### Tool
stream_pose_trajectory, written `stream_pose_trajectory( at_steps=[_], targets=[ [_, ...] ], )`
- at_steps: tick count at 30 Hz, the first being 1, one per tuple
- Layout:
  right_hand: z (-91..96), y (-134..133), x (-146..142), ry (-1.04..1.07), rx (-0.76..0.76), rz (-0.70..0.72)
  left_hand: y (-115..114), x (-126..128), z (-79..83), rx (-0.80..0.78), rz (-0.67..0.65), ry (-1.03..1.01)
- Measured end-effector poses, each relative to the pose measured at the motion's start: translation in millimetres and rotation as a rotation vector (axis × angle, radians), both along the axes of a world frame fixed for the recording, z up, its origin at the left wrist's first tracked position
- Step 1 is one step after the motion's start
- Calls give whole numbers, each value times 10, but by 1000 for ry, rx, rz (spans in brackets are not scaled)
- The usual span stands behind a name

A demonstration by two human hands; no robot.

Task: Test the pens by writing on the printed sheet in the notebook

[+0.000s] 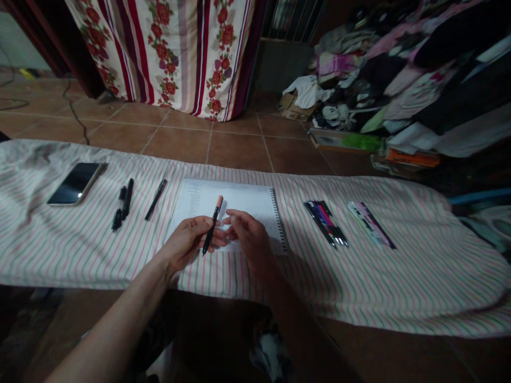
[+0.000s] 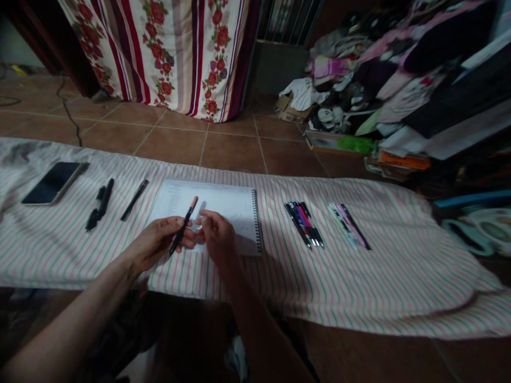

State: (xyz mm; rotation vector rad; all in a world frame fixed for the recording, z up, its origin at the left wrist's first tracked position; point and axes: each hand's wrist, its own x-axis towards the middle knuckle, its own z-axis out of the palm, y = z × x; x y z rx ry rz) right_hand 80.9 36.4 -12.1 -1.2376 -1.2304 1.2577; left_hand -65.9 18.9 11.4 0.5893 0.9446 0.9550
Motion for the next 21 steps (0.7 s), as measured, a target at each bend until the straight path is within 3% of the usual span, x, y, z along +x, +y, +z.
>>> stream_pose_trajectory(
  at_steps=[11, 21],
  targets=[
    [108, -41, 15, 37, -36, 38, -19, -7, -16, 52, -58, -98],
    [132, -49, 8, 32, -33, 35, -8, 35, -21, 119, -81, -26]
  ],
)
